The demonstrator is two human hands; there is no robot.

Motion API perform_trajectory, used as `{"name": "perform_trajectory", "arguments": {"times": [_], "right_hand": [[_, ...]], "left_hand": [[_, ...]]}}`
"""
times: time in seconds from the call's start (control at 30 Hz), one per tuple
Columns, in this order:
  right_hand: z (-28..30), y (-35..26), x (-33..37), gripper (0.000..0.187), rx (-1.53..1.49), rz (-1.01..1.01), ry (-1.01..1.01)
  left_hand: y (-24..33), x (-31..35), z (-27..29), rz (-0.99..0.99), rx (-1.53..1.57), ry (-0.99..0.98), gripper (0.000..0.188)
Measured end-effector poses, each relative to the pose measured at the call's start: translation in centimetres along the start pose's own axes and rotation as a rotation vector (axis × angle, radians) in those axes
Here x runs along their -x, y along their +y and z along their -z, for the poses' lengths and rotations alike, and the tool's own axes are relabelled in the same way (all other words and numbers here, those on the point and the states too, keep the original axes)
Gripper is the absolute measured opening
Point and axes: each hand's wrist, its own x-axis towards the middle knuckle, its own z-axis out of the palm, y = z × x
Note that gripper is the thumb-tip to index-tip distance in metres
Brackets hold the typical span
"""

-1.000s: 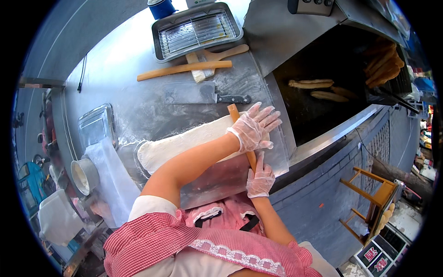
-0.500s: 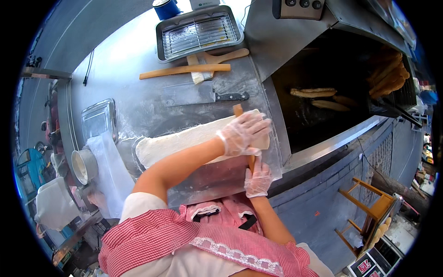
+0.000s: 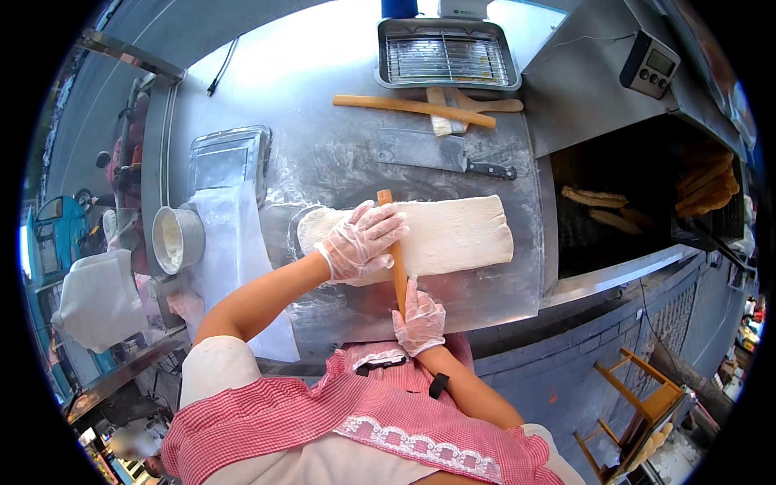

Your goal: The person cuts strips of dough, presses them together in pairs using a wooden rod, and deep-frys them in oil using tongs to flip and move the dough.

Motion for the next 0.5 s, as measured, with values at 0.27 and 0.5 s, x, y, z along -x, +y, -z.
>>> {"name": "perform_trajectory", "arguments": {"times": [0.27, 0.5], "right_hand": [[-1.9, -5.5, -0.9, 0.102, -0.038, 0.042, -0.137], [-3.6, -10.3, -1.6, 0.105, 0.026, 0.100, -0.200]], "left_hand": [[-1.5, 5.3, -3.0, 0.014, 0.013, 0.083, 0.078], [-1.3, 6.8, -5.0, 0.043, 0.077, 0.229, 0.079]]}}
